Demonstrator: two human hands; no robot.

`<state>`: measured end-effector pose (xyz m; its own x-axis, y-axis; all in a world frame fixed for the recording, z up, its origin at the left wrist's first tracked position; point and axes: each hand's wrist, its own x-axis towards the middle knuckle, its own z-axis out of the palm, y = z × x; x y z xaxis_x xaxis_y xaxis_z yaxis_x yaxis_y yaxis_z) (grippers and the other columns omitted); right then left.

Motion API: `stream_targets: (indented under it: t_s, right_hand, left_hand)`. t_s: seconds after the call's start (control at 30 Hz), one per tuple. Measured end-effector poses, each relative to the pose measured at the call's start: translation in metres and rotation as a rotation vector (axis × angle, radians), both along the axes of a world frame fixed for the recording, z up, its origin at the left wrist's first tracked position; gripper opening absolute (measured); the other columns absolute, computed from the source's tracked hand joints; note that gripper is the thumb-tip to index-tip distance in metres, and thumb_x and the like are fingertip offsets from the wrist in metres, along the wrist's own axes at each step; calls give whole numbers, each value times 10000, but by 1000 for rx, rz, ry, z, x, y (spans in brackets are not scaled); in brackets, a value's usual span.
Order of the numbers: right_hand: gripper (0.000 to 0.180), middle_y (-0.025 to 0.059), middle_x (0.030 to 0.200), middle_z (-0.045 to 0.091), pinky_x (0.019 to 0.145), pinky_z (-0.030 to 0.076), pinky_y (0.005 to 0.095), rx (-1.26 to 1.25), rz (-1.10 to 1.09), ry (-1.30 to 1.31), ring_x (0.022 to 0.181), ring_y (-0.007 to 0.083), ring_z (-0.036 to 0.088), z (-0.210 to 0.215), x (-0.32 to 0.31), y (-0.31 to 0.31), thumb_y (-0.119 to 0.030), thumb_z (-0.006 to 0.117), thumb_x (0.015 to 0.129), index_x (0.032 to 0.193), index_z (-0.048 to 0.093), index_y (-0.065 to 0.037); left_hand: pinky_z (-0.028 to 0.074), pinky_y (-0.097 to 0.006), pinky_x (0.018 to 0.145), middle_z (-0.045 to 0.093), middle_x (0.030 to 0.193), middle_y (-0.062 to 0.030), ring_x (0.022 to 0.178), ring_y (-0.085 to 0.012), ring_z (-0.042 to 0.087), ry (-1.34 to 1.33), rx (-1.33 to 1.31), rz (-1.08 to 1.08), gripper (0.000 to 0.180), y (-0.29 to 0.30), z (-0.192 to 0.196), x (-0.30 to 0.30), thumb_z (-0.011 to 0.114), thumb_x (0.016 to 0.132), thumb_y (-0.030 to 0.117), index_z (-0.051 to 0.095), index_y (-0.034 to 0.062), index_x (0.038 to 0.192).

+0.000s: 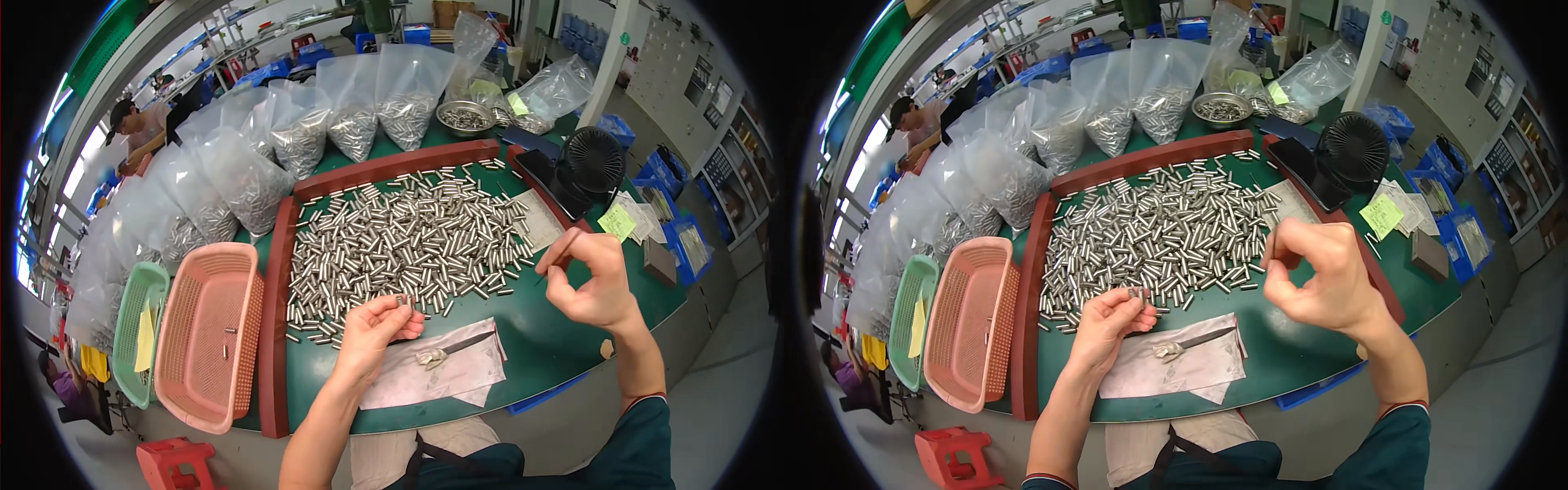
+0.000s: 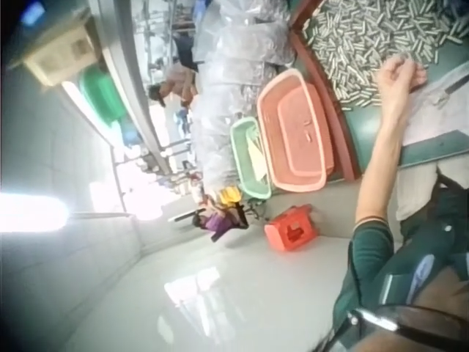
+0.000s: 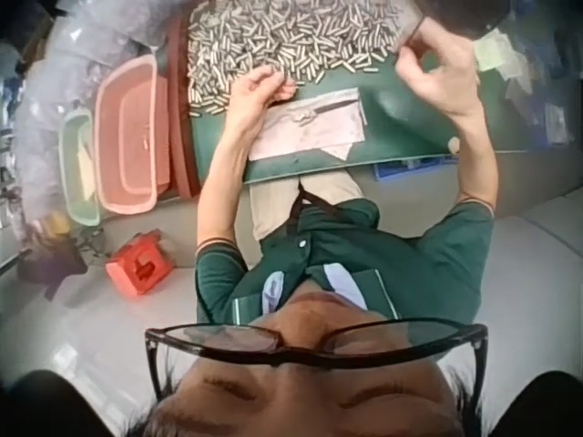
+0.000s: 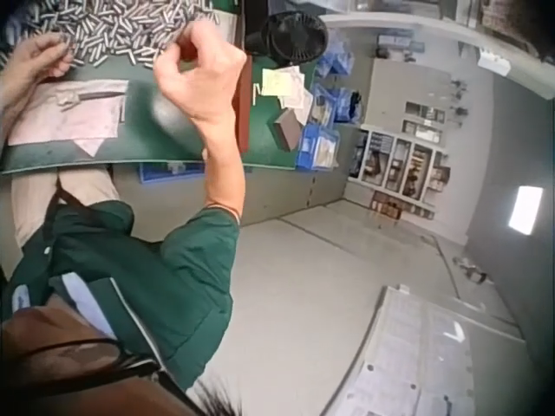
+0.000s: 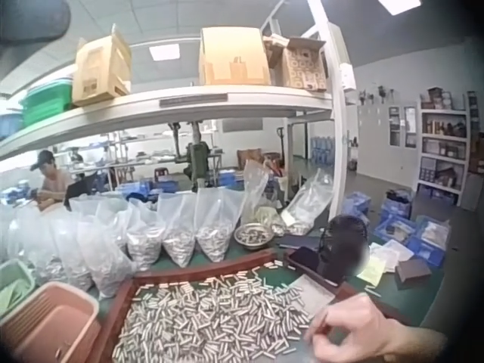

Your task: Manually inspecting small metal pins or cylinders on a workbench and sorting them into bins.

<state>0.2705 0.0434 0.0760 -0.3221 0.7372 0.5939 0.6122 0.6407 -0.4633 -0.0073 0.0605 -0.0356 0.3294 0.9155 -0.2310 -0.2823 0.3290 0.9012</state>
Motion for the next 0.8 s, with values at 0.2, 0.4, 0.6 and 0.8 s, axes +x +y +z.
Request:
stream_targets:
  t_s: [0.2,0.4,0.6,0.8]
  right_hand:
    - [197,144,813,665,601,539,285,134,273,694,682,188,652,-55,-68,11,126,582,812,987,545,44]
    - [184,161,843,673,594,557,334,344,349,284,697,262,678,-80,-72,8,37,552,874,1017,455,-28]
    - [151,152,816,676,572,556,331,346,333,312,669,258,678,-81,-75,10,4,567,885,996,472,-36]
    - [139,152,800,678,570,556,332,334,324,312,662,256,680,-81,-76,10,-9,578,885,984,483,-32]
  left_hand:
    - [555,-260,704,682,882,-108,746,-144,661,2,-5,-10,172,2,-3,-1,583,918,102,615,-24,1031]
    - [550,-253,701,683,892,-113,748,-140,661,-21,0,-48,171,2,0,4,577,922,99,618,-37,1018]
    - [550,-252,698,686,883,-111,740,-137,660,-3,10,-52,167,2,2,2,583,918,96,624,-43,1000]
    - [548,-263,701,685,877,-124,735,-143,656,-2,3,-60,143,1,3,3,579,916,75,625,-42,983]
